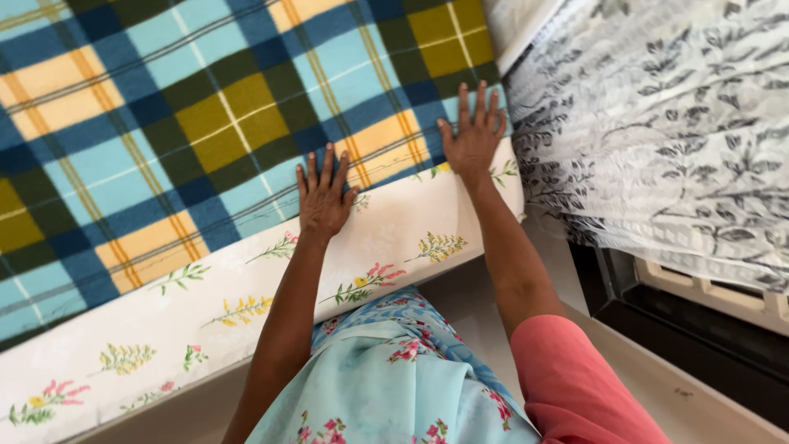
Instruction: The person spreads a plaid blanket over a bed and smooths it out by hand.
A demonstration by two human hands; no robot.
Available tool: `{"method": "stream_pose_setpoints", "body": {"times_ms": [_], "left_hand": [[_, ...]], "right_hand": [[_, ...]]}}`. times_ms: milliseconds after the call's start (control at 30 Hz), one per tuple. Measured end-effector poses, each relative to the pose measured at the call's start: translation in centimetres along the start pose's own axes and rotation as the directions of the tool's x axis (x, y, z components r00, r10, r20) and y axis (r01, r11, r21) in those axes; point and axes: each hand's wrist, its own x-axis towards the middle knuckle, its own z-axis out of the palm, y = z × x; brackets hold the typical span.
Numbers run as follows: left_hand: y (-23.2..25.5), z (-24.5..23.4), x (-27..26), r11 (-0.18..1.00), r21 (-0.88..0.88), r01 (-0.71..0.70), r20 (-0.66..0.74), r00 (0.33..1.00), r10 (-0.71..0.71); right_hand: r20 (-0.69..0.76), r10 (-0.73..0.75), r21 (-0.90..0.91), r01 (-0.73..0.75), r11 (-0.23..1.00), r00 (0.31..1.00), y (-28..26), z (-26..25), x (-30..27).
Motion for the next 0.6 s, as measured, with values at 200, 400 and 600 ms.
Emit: {"method": "stream_pose_setpoints", "body": {"times_ms": [200, 400, 600], "left_hand": [[-0.5, 0.4, 0.2, 1.000, 0.024, -0.006, -0.011, 1.000, 0.006], [-0.1, 0.9, -0.5, 0.990, -0.039, 0.133, -0.154, 0.978, -0.138], [-2.8, -1.3, -1.8, 0.913, -0.047, 0.405, -0.108, 0.907, -0.408]], "right_hand": [[-0.110, 0.122, 0.212, -0.097, 0.972, 0.986, 4.4, 0.8, 0.9], [-0.270, 0.040, -0.006, -0.043, 0.999, 0.962, -1.1, -1.1, 1.1], [-0.033, -0.628, 0.264, 0.613, 0.745, 0.777, -23.2, 2.4, -5.9]]}}
